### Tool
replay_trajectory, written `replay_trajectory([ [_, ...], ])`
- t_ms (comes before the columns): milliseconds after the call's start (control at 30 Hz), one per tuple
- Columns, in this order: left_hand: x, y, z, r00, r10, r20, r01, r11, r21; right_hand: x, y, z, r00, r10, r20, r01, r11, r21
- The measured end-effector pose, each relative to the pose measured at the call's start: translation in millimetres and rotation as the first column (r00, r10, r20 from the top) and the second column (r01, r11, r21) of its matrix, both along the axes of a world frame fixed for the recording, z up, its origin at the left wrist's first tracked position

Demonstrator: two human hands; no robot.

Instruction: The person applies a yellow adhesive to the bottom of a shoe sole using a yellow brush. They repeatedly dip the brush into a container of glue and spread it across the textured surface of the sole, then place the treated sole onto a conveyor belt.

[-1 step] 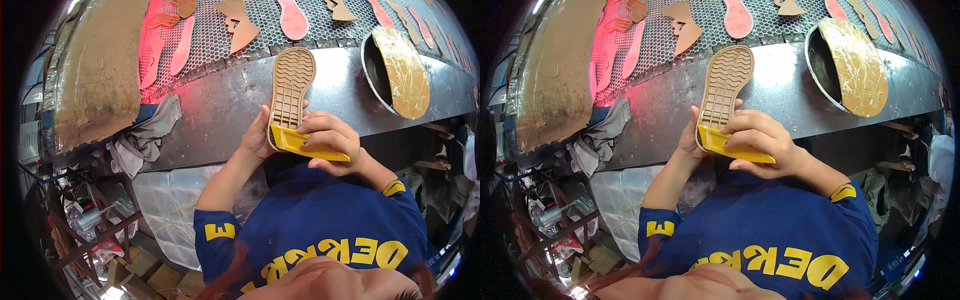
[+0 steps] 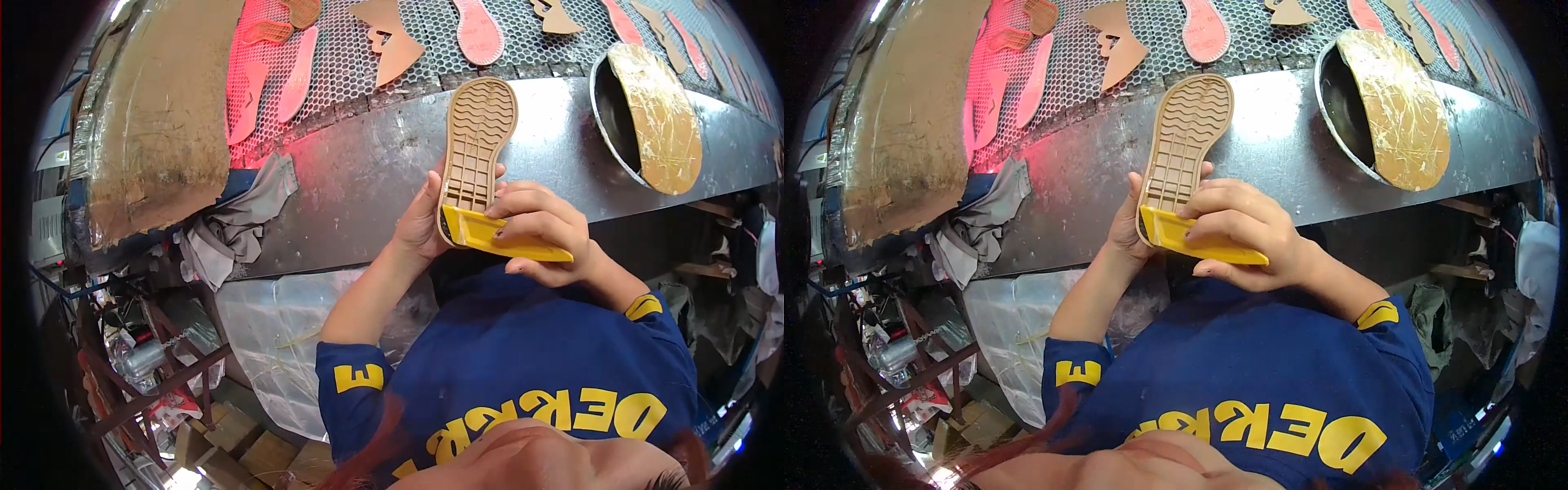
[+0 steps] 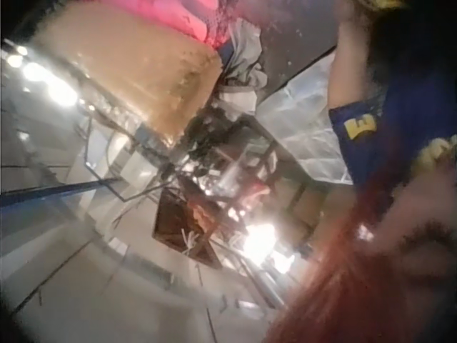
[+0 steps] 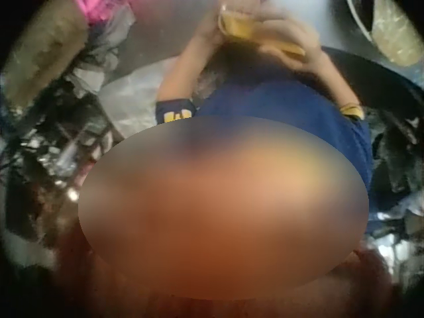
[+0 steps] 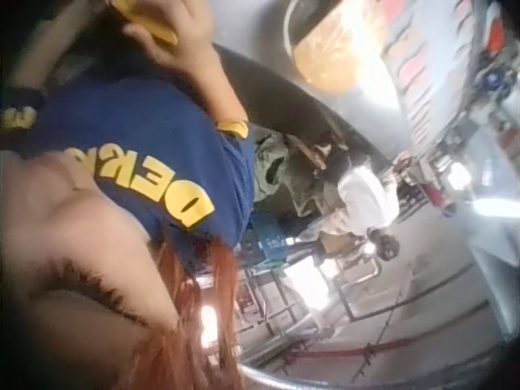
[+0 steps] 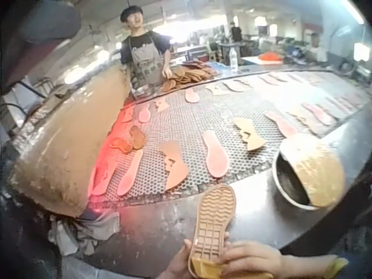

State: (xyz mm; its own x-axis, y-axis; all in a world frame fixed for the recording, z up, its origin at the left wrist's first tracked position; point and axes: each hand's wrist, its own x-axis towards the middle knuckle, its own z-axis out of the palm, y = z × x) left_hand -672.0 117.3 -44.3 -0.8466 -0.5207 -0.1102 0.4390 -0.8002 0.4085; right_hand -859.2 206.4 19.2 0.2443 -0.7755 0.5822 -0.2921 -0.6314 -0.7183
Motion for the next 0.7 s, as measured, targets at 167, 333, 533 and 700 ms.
replay_trajectory([
  [167, 2, 4, 0, 0.999, 0.009, 0.032, -0.01, 1.0, 0.019, -9, -6, 7, 0.986, 0.137, 0.094, -0.148, 0.981, 0.123],
  [333, 8, 3, 2, 0.998, -0.042, 0.055, 0.043, 0.999, -0.029, -17, -16, 5, 0.936, 0.244, 0.255, -0.304, 0.923, 0.234],
  [533, 22, 1, -3, 0.969, -0.198, -0.148, 0.213, 0.973, 0.091, -43, -9, 11, 0.936, 0.047, 0.349, -0.13, 0.968, 0.216],
  [700, 8, 7, 2, 0.999, 0.037, 0.038, -0.025, 0.964, -0.266, -74, 7, -5, 0.671, -0.55, 0.497, 0.557, 0.817, 0.153],
])
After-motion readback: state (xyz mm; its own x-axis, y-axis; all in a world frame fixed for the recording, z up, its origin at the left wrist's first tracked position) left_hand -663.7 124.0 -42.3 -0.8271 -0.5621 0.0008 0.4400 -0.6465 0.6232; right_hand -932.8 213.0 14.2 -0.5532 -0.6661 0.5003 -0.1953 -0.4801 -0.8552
